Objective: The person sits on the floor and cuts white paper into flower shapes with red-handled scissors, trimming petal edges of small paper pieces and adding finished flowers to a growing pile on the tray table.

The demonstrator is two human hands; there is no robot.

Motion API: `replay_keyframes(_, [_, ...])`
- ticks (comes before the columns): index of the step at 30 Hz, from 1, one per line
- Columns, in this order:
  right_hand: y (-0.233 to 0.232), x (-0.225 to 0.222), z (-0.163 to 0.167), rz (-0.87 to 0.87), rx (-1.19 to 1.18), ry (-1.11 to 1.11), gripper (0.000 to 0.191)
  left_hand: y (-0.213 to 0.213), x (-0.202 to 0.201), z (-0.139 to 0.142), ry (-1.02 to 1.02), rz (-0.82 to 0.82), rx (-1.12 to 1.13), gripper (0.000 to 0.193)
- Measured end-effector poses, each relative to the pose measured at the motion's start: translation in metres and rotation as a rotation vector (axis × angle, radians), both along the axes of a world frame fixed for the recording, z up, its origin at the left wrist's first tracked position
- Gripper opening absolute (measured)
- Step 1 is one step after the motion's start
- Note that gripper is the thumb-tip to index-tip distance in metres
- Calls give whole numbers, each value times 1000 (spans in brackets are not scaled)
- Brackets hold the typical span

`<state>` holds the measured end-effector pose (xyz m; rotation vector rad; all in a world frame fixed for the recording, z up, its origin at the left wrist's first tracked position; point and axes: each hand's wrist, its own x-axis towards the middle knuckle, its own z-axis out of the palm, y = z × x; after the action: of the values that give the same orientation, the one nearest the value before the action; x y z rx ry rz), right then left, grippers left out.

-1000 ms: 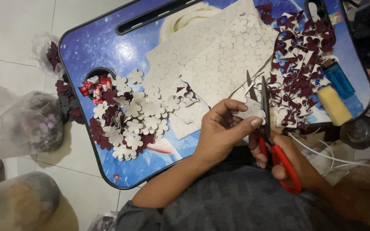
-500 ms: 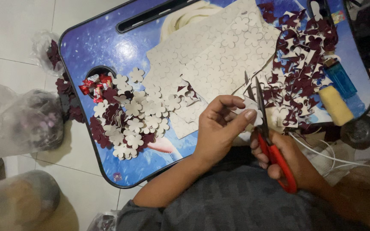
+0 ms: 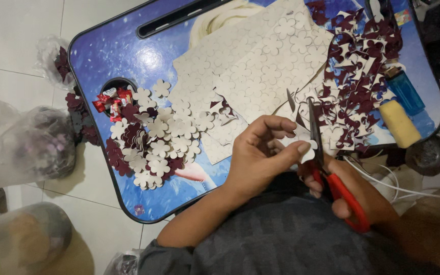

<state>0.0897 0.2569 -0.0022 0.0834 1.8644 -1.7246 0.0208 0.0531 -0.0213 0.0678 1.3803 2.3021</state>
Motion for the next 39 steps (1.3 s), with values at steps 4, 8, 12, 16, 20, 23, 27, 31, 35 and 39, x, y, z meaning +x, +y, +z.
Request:
replay_keyframes(4, [2, -2, -4, 43, 11, 59, 120, -4, -2, 0, 4, -3, -26, 37])
replay_keyframes(8, [6, -2, -9, 48, 82, 62, 120, -8, -4, 0, 31, -1, -2, 37])
replay_keyframes(12, [8, -2, -12, 57, 107, 26, 118, -12, -6, 2, 55, 8, -40, 37])
replay_keyframes(16, [6, -1, -12, 15, 83, -25, 118, -14, -9, 3, 32, -1, -58, 36])
replay_keyframes(20, [8, -4, -10, 23, 105, -69, 115, -15, -10, 1, 28, 25, -11, 35])
replay_keyframes(23, [9, -7, -10, 40, 91, -81, 108, -17, -11, -1, 29, 38, -6, 35])
replay_keyframes(27, [9, -9, -12, 15, 212, -230, 86, -20, -13, -2, 40, 61, 8, 35])
replay_keyframes(31, [7, -10, -9, 54, 50, -61, 55, -23, -16, 0, 3, 56, 10, 34])
replay_keyframes(35, [4, -16, -3, -90, 161, -474, 27, -25, -19, 1, 0, 69, 34, 34])
replay_keyframes(39, [6, -13, -5, -73, 230, -463, 23, -30, -20, -1, 42, 83, 16, 33])
